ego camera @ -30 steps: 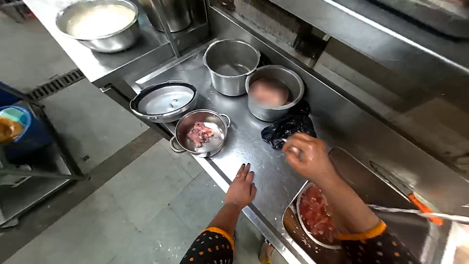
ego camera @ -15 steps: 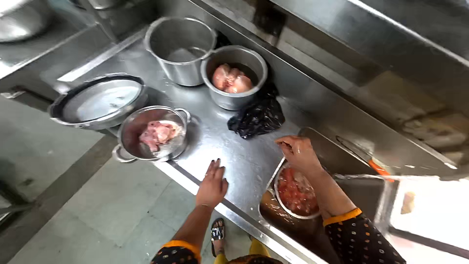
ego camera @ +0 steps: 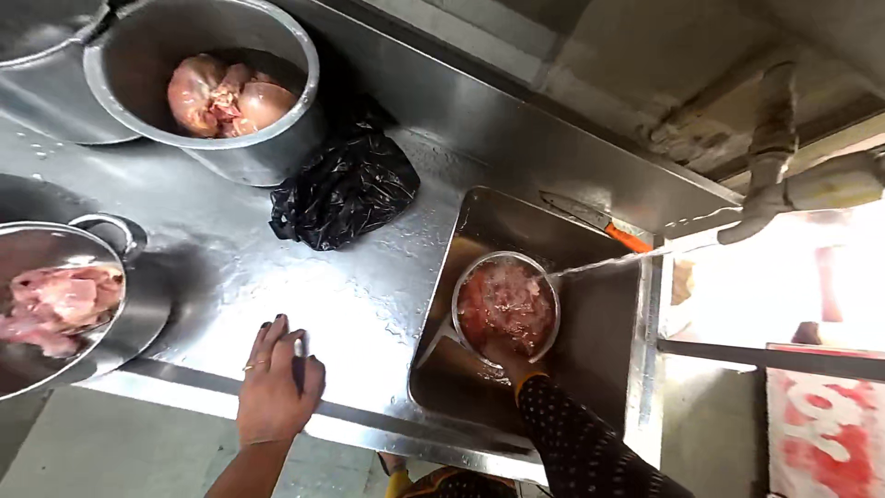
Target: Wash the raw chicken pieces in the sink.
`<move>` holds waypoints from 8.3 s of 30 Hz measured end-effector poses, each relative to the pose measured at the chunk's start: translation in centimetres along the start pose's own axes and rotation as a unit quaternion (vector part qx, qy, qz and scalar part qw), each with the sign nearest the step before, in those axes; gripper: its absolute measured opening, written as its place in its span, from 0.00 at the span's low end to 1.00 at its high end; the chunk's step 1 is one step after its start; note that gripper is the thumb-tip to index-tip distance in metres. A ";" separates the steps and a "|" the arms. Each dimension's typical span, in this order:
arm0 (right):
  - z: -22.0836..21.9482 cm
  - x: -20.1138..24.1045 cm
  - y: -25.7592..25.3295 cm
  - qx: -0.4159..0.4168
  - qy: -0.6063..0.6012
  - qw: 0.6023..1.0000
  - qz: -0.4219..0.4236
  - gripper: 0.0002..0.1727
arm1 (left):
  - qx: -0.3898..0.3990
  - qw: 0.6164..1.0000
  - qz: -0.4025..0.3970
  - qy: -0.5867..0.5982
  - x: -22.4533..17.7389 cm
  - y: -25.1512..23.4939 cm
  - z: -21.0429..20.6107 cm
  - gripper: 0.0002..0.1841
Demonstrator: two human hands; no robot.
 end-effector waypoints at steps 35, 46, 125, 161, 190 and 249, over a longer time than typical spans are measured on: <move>18.4 -7.6 2.0 -0.101 -0.667 0.722 0.151 0.21 | -0.010 1.000 0.001 -0.006 0.1 0.1 -0.1 0.34; 17.9 -7.2 3.2 -0.187 -0.530 0.814 0.143 0.17 | 0.002 1.000 0.004 -0.004 0.1 0.0 0.0 0.34; 5.8 -8.2 4.5 -0.115 -0.046 0.991 -0.047 0.41 | 0.008 1.000 -0.002 0.008 0.0 -0.2 -0.1 0.31; 11.8 -5.8 3.5 -0.149 -0.559 0.811 0.084 0.19 | -0.006 1.000 -0.009 -0.012 -0.1 -0.1 0.1 0.34; 15.4 -5.0 1.6 -0.211 -0.361 0.907 0.051 0.20 | -0.009 1.000 0.008 -0.012 0.2 -0.1 0.0 0.34; 12.9 -16.4 -1.7 -0.135 -0.100 0.984 -0.065 0.40 | 0.454 0.870 0.189 0.030 -22.5 -9.3 -22.7 0.29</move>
Point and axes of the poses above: each hand's wrist, its own y-axis away from the middle knuckle, its own z-axis out of the back of the hand, x = y × z, the point moved 1 cm from there along -y, towards the middle knuckle, and after that the axes turned 3 degrees about x, right-handed, at the moved point
